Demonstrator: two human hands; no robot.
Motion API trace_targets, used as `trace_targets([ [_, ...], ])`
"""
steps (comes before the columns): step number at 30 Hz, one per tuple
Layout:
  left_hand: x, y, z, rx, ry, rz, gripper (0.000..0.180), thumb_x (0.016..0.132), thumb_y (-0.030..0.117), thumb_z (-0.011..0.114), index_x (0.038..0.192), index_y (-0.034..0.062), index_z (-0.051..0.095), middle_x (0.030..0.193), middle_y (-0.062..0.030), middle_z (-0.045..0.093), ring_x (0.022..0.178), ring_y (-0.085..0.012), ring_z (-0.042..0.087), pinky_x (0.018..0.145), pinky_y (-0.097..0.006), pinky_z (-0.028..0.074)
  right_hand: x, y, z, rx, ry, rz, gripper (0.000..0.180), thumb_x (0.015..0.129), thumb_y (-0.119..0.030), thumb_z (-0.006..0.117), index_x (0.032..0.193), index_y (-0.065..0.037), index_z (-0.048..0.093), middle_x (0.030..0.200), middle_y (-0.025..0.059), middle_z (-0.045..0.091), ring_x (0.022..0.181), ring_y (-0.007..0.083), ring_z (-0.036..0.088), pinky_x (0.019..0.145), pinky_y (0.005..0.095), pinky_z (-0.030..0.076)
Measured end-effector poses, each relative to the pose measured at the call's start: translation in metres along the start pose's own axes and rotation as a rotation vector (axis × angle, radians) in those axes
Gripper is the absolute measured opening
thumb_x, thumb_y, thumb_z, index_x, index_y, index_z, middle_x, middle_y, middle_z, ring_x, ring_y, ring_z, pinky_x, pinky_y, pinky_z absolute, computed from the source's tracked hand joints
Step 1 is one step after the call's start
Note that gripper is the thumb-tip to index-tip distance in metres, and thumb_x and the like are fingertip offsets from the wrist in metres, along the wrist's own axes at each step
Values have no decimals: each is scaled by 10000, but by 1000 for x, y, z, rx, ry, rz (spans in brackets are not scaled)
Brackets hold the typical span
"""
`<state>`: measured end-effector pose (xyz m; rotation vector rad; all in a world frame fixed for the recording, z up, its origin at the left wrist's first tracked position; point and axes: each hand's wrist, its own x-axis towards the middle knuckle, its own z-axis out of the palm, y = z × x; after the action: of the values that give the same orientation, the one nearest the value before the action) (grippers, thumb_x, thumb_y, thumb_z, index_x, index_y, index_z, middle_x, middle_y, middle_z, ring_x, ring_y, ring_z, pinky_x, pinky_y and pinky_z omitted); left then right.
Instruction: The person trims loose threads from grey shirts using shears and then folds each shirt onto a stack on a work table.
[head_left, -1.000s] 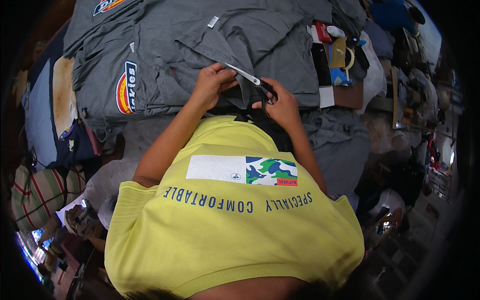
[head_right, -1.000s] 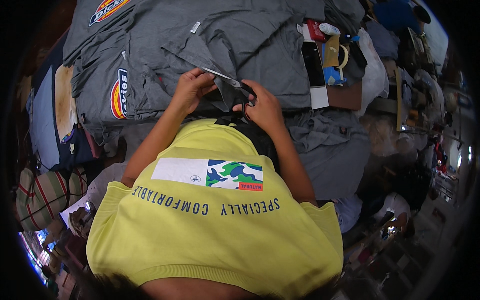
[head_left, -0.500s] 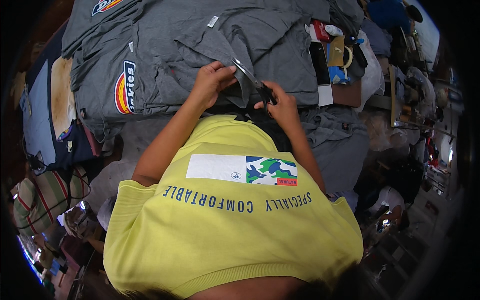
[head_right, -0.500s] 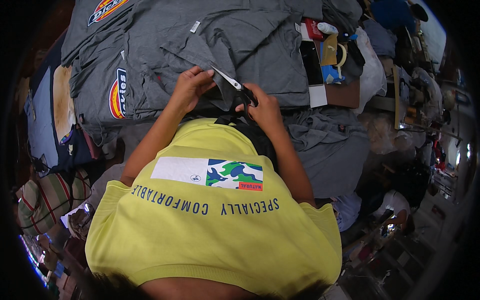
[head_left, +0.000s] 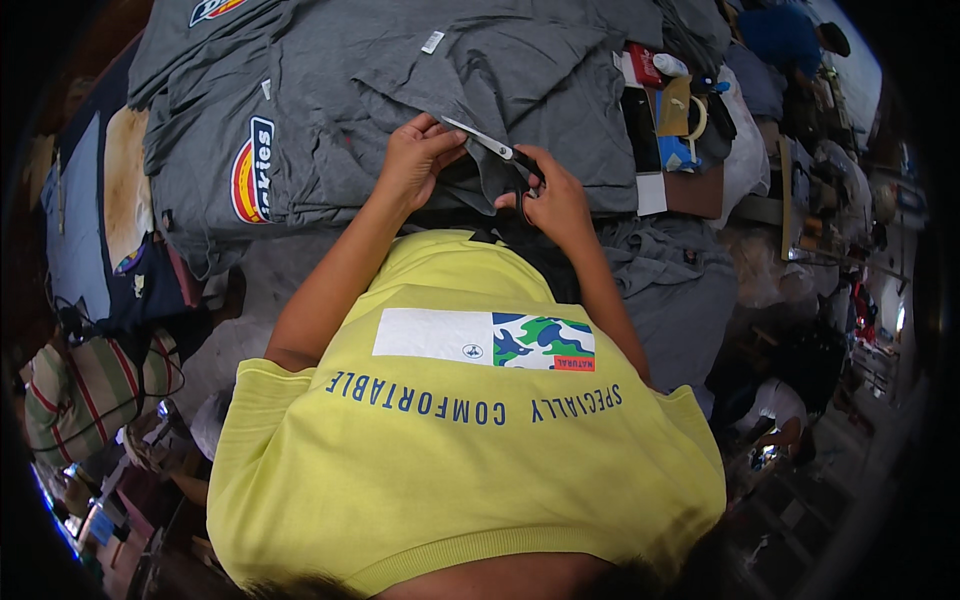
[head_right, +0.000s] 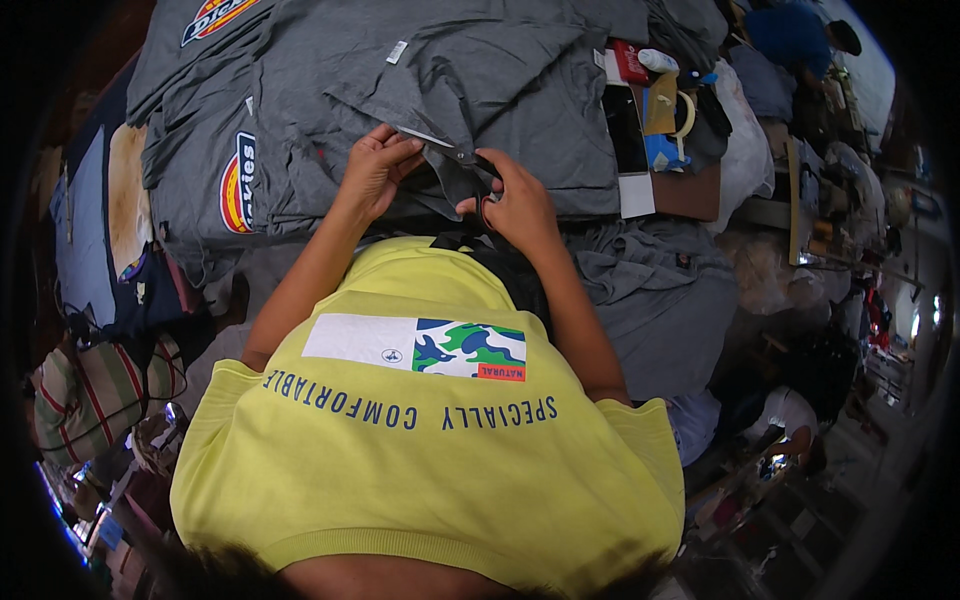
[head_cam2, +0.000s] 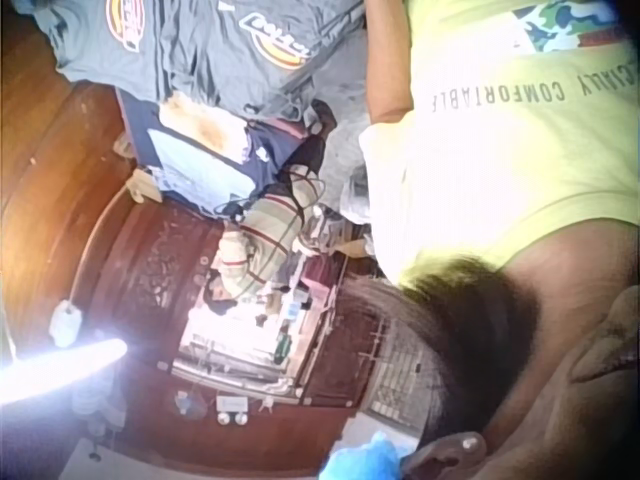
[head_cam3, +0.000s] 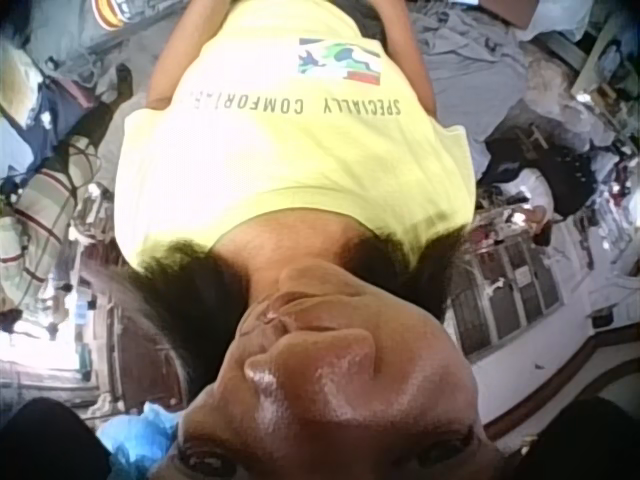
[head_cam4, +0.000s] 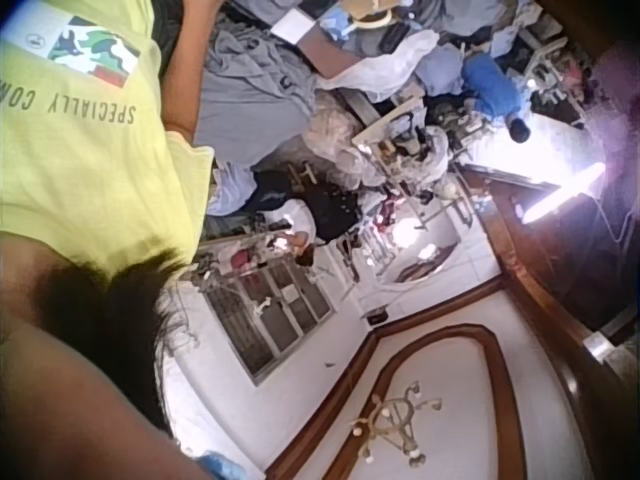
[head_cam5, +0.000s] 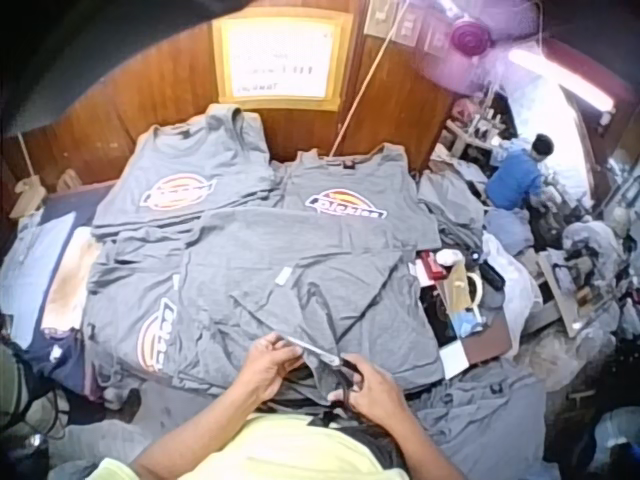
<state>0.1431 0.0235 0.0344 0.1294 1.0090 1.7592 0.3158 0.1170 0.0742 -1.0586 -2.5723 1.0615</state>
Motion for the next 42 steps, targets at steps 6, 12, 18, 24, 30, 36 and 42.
trace_targets([
  [6,0,-2,-2,11,1,10,231,755,-26,596,974,18,540,875,-29,609,801,-120,590,754,-256,500,2,5,5,30,7,-54,590,554,-278,793,1048,-94,529,714,110,575,604,222,572,549,311,441],
  [12,0,-3,-4,37,4,31,250,748,-26,604,987,12,540,862,-29,607,787,-120,591,738,-252,505,-4,18,10,109,8,-28,537,575,-199,784,1035,-83,532,667,121,563,568,222,578,523,290,437],
  [18,-1,-2,1,28,6,40,243,745,-36,603,978,4,542,862,-35,610,774,-121,597,708,-251,512,0,12,6,6,63,-72,616,533,-287,801,1056,-99,535,662,105,549,573,222,556,537,315,437],
  [24,0,-3,1,34,-4,55,231,747,-45,595,969,-3,545,867,-43,614,783,-122,600,702,-247,511,12,1,1,2,23,-83,611,529,-310,799,1044,-108,541,700,111,559,593,226,561,544,324,434],
  [30,0,0,1,21,12,45,211,753,-27,601,955,-1,545,856,-39,608,772,-119,595,712,-244,504,10,9,4,82,10,-69,512,580,-192,779,1021,-82,543,647,101,571,554,215,573,511,297,432],
  [36,11,4,-8,-37,21,96,225,750,-27,603,962,4,534,890,-32,598,789,-121,588,725,-239,494,7,21,10,64,36,-61,548,570,-218,787,1033,-62,540,668,107,583,570,220,583,515,300,438],
  [42,11,3,-5,-33,37,105,273,741,-53,591,996,10,517,899,-33,600,806,-122,590,724,-237,498,18,-2,8,-23,56,-58,617,537,-309,799,1051,-85,542,767,117,598,645,228,589,560,321,447],
])
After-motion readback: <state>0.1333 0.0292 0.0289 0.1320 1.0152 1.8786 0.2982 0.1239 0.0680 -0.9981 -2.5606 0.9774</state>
